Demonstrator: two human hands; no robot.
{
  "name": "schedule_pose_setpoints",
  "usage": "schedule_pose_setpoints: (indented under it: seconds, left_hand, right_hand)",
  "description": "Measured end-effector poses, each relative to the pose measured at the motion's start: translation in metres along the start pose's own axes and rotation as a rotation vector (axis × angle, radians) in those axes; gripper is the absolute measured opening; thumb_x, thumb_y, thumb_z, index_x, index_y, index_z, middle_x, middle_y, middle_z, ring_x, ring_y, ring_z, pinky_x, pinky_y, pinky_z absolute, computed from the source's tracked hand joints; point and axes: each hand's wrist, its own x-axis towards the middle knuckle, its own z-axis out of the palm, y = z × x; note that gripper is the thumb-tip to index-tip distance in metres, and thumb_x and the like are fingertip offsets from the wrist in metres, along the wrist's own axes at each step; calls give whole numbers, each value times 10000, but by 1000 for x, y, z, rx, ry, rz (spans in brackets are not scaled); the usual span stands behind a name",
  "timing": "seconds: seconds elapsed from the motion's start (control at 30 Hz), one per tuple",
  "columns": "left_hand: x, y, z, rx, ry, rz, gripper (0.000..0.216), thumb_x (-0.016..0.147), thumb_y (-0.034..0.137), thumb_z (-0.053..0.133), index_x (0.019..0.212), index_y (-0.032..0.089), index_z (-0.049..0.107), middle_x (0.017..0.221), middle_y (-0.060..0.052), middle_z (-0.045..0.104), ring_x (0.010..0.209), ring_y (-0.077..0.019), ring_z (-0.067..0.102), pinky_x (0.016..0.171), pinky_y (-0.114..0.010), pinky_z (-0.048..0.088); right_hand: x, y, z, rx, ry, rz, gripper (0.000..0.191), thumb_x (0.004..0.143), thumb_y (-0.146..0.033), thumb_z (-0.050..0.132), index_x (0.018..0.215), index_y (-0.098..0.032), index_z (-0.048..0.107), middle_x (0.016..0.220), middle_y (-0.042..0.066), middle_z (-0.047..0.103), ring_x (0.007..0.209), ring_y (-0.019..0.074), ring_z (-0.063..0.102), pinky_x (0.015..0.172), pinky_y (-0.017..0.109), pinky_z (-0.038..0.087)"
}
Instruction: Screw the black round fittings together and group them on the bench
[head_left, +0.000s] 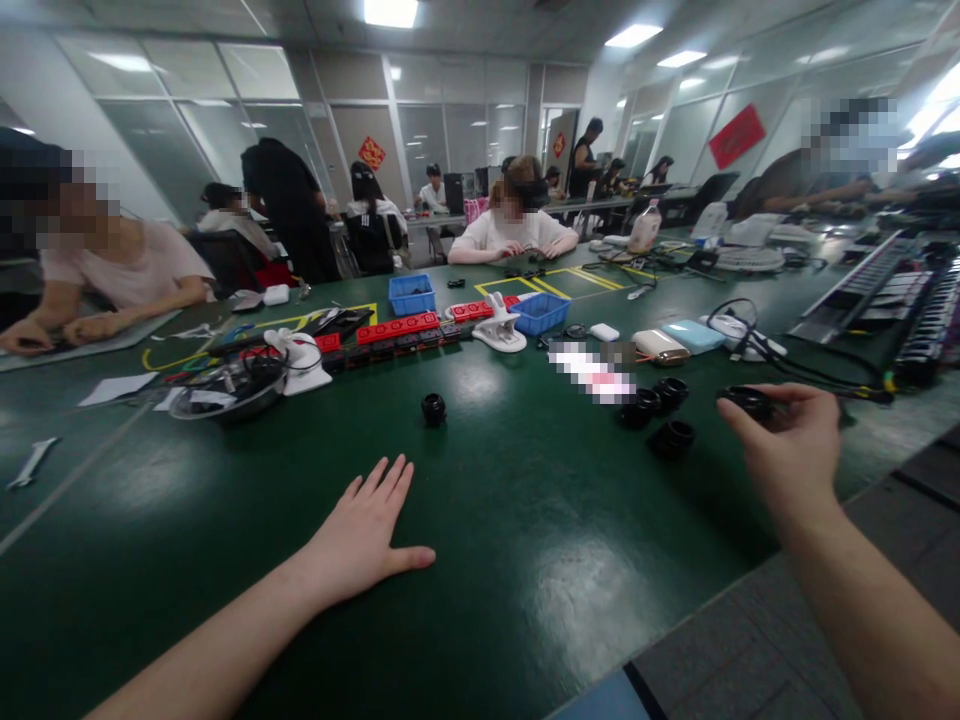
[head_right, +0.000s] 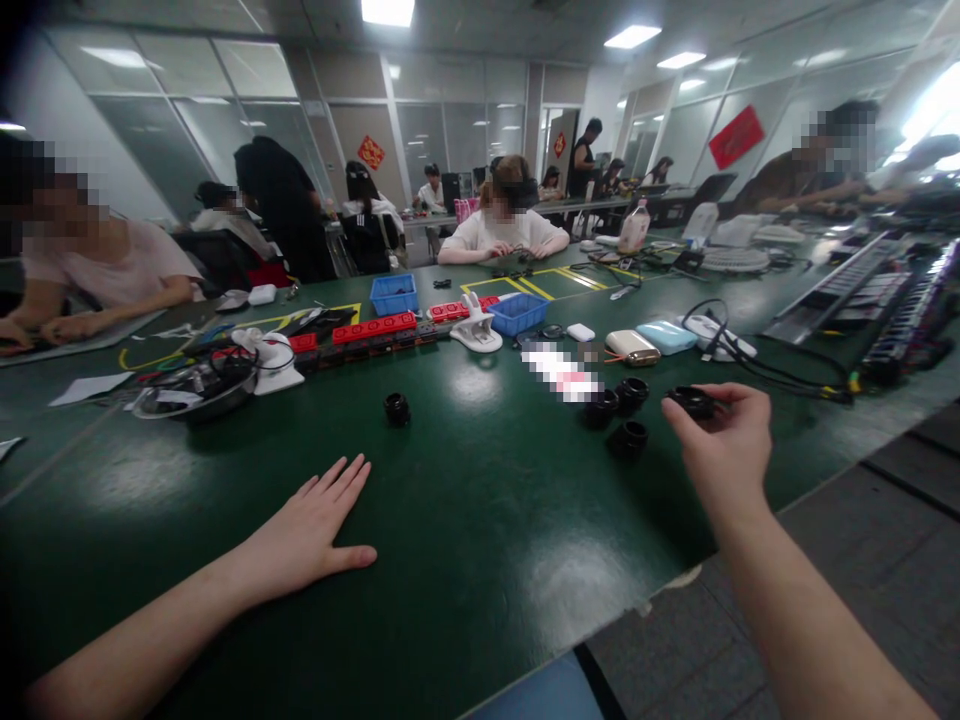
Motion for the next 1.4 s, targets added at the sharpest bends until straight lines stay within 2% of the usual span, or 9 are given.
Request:
schedule_pose_setpoints:
  seconds: [0.13,0.3,0.47,0.63,0.7,0.9,1.1,1.3,1.4]
  left_hand:
    - [0,0,-1,12,-19,-2,1033,679,790,354,1403,96,106,1450,-123,15,1329,-326,48,1048,-496,170]
    - [0,1,-3,22,-43,-15,1033,683,787,353,1402,95,85,1447,-120,-13,1329,-327,40,1049,-498,169]
    - [1,1,-3,32,-39,-10,1016,688,777,359,1404,105,98,1447,-119,5,1329,-323,47,1050,-491,172]
    - [1,1,-1,33,-43,-19,1010,693,749,395,1403,94,97,1448,-119,2,1330,-327,38,1046,-502,170]
    - [1,2,-2,25,-45,-18,1008,695,748,393,1403,95,97,1447,-119,-2,1330,-325,35,1046,-506,165]
    - [0,3,-6,-7,-52,-23,1009,693,732,422,1403,93,99,1447,-120,-4,1331,-321,25,1050,-501,151]
    - [-1,1,-4,-47,-47,-10,1032,677,769,393,1408,107,89,1452,-120,-5,1330,-330,20,1050,-505,136]
    - [-1,-1,-1,-54,-33,-7,1020,673,767,403,1412,128,107,1454,-122,13,1328,-336,32,1048,-505,141]
    - [-1,0,-3,-55,-36,-4,1016,678,764,402,1411,131,98,1455,-116,12,1329,-330,32,1049,-503,143]
  right_hand:
    - [-13,19,14,4,-5,-67,498,610,-398,666,988,-170,436,944,100,583,867,223,586,798,396,463]
    - [-21,24,10,-37,-137,-147,459,654,-395,646,1014,-178,462,975,86,579,893,206,580,812,358,469]
    - [-21,27,8,-154,-195,-182,467,688,-412,613,1061,-159,491,1009,102,566,921,226,554,846,388,449]
    - [-18,32,10,-272,-400,-192,424,682,-411,598,1015,-149,577,964,110,598,822,240,565,763,408,469]
    - [-17,35,10,-286,-434,-200,443,694,-420,578,1045,-150,571,984,111,592,843,242,562,761,402,470]
    - [-15,36,9,-380,-460,-251,448,714,-474,533,1038,-169,586,953,96,585,846,242,557,726,373,471]
    - [-15,34,9,-376,-385,-254,462,729,-492,472,1034,-165,591,989,100,589,879,243,553,767,371,456]
    - [-15,33,11,-399,-450,-232,494,677,-533,502,997,-174,618,953,88,606,808,235,580,670,352,476]
    - [-15,32,12,-406,-449,-233,504,673,-541,485,995,-178,622,969,91,607,843,248,579,668,360,477]
